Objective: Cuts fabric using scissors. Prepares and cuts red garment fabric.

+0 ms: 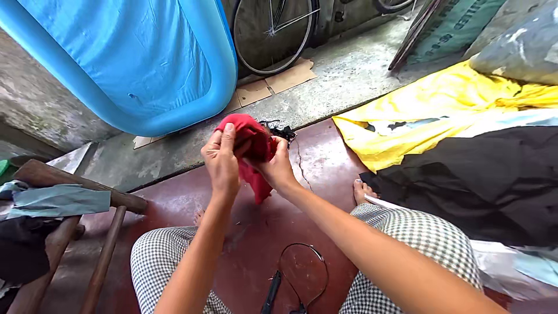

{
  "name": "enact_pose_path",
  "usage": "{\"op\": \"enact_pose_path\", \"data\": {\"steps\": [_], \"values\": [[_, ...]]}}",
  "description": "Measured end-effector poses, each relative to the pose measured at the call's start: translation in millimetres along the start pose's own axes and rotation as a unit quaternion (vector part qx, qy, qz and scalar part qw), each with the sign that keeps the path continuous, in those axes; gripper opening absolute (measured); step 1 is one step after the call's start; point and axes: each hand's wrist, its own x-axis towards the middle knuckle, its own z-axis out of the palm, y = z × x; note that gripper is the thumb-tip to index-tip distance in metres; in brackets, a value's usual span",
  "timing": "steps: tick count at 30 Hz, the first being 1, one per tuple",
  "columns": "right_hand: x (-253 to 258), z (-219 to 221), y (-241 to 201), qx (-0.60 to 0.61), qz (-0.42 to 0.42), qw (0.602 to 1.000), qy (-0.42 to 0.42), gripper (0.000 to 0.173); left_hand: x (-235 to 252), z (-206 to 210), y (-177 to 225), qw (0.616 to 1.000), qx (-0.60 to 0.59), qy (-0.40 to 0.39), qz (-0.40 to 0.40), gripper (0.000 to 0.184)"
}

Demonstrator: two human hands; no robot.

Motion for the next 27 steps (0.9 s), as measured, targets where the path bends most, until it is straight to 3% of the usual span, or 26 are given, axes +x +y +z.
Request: {"op": "enact_pose_path", "data": {"steps": [3,5,8,12,14,17,20,23,26,27], "values": [[20,-6,13,0.033,-0.043,0.997,0.059,0.072,-15,-4,8,0.991,0.098,-0.087,-0.023,0.026],[32,-17,8,0.082,-0.027,0.993,0.082,0.054,-15,-19,6,0.981,0.167,-0.097,-0.019,0.027],[44,-39,-15,0.069,-0.007,0.994,0.086,0.053,-6,-50,-11,0.955,0.290,-0.062,-0.001,0.028],[53,-57,-22,-0.044,-0.086,0.994,0.046,0.051,-7,-73,-28,0.923,0.379,-0.062,0.012,0.028],[53,-64,-26,-0.057,-0.093,0.994,0.023,0.051,-7,-77,-26,0.929,0.354,-0.106,0.006,0.028],[50,-73,-34,0.000,-0.063,0.998,0.018,0.055,-8,-75,-31,0.966,0.225,-0.123,-0.044,0.028],[47,-75,-40,0.129,0.014,0.991,0.029,0.058,-21,-74,-30,0.966,0.171,-0.175,-0.081,0.031],[47,-69,-35,0.207,0.028,0.977,0.033,0.054,-34,-68,-27,0.961,0.128,-0.230,-0.081,0.017],[47,-65,-40,0.277,0.074,0.957,0.038,0.055,-25,-65,-32,0.922,0.267,-0.281,0.011,0.054],[47,-64,-42,0.275,0.082,0.957,0.041,0.055,-16,-65,-37,0.897,0.331,-0.287,0.056,0.057]]}}
